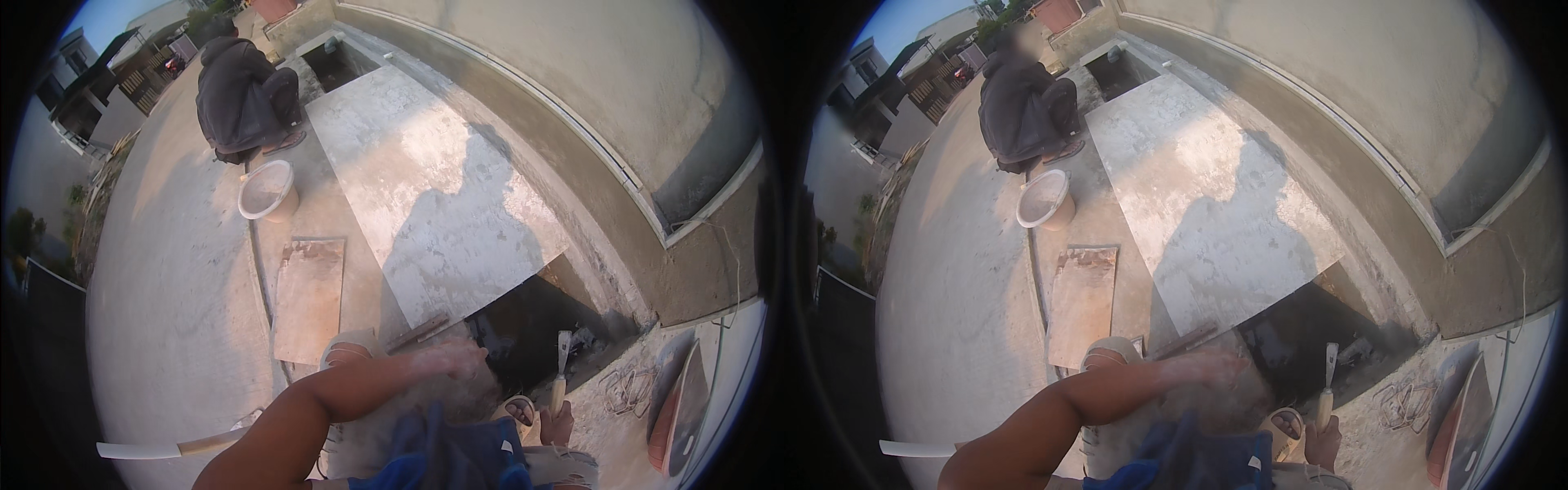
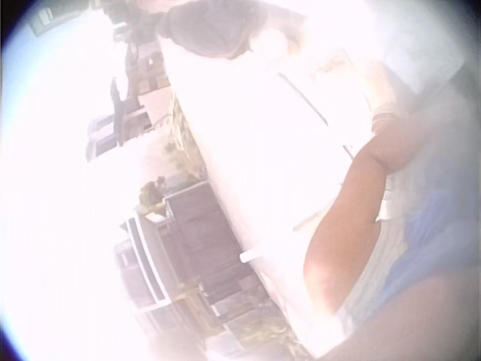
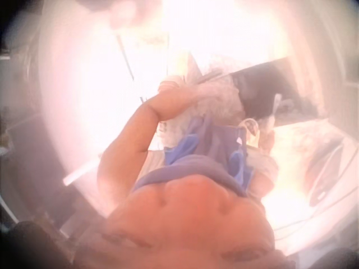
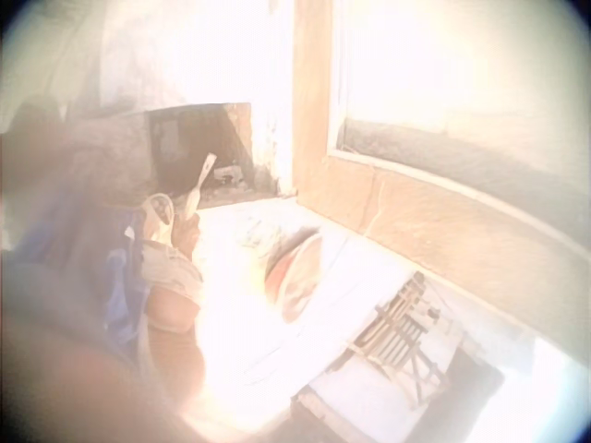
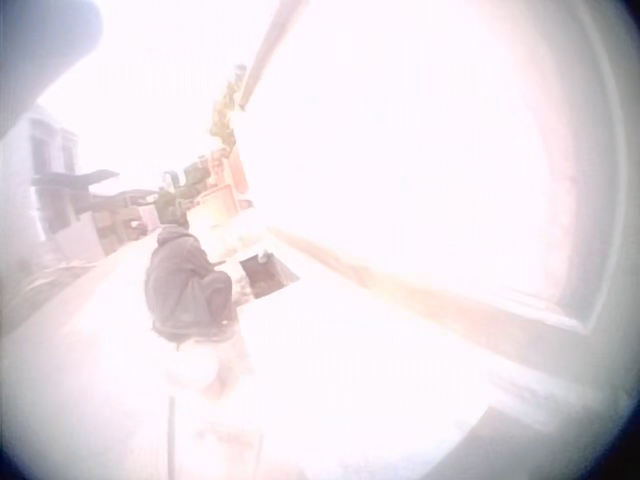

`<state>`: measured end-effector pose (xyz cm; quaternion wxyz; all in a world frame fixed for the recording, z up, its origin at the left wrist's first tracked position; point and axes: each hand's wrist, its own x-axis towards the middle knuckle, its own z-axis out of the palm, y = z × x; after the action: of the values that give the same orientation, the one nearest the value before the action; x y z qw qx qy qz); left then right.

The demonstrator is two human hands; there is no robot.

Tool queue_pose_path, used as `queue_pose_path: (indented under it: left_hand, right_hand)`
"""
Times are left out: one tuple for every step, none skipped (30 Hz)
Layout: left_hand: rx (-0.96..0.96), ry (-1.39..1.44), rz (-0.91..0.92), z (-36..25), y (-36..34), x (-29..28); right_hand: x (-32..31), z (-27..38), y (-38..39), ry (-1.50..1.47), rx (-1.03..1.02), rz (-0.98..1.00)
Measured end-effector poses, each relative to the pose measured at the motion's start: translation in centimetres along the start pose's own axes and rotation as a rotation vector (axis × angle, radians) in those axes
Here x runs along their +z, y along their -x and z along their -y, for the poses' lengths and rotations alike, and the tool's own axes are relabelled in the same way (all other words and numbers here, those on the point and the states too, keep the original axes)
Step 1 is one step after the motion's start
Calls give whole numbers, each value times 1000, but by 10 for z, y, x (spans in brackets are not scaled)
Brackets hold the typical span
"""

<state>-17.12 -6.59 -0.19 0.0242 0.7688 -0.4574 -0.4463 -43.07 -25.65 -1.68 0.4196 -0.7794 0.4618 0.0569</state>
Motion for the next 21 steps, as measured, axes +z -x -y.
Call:
queue_pose_path:
  left_hand:
    - [17, -15, -7, 3, -6, 2]
    - [52, -29, -32, 7, -11, 4]
    - [79, -36, -50, 9, -11, 7]
    - [106, -44, -68, 12, -11, 9]
    - [85, -45, -53, 13, -12, 9]
    - [63, -44, -41, 11, -11, 7]
    - [48, -46, -30, 9, -12, 3]
    - [35, -41, 5, 9, -16, 2]
    - [18, -31, 41, 10, -20, 3]
    - [-1, -25, 75, 13, -22, 4]
    - [7, -25, 51, 18, -25, 9]
    - [18, -29, 28, 22, -26, 13]
    - [29, -33, 4, 25, -27, 17]
    - [33, -27, -13, 27, -29, 21]
    - [39, -21, -27, 25, -26, 20]
    - [46, -15, -41, 24, -24, 18]
    - [53, -12, -39, 22, -22, 15]
    - [54, -6, -33, 19, -17, 11]
    - [55, 0, -27, 18, -15, 9]
    - [58, 3, -37, 18, -15, 9]
    - [64, 7, -49, 18, -15, 10]
  right_hand:
    - [11, -1, -1, -192, -24, 61]
    - [21, 0, -1, -382, -50, 124]
    - [29, 5, 4, -301, -104, 133]
    - [38, 10, 9, -219, -158, 141]
    - [45, 12, 11, -138, -211, 148]
    - [59, -1, 9, -126, -198, 134]
    - [77, -20, 8, -113, -183, 113]
    - [86, -32, 7, -95, -163, 86]
    - [85, -28, 6, -62, -185, 65]
    - [82, -15, 8, -33, -210, 44]
    - [81, -6, 10, -4, -234, 23]
    - [82, -1, 12, 5, -208, 1]
    - [83, 2, 13, 14, -182, -19]
    - [83, 6, 13, 23, -156, -41]
    - [84, 4, 13, 32, -141, -54]
    - [85, 4, 12, 36, -136, -60]
    - [84, 2, 11, 37, -134, -67]
    - [84, 2, 10, 38, -136, -67]
    - [84, 1, 9, 41, -137, -63]
    - [84, 2, 9, 44, -140, -61]
    - [84, 1, 8, 47, -140, -62]
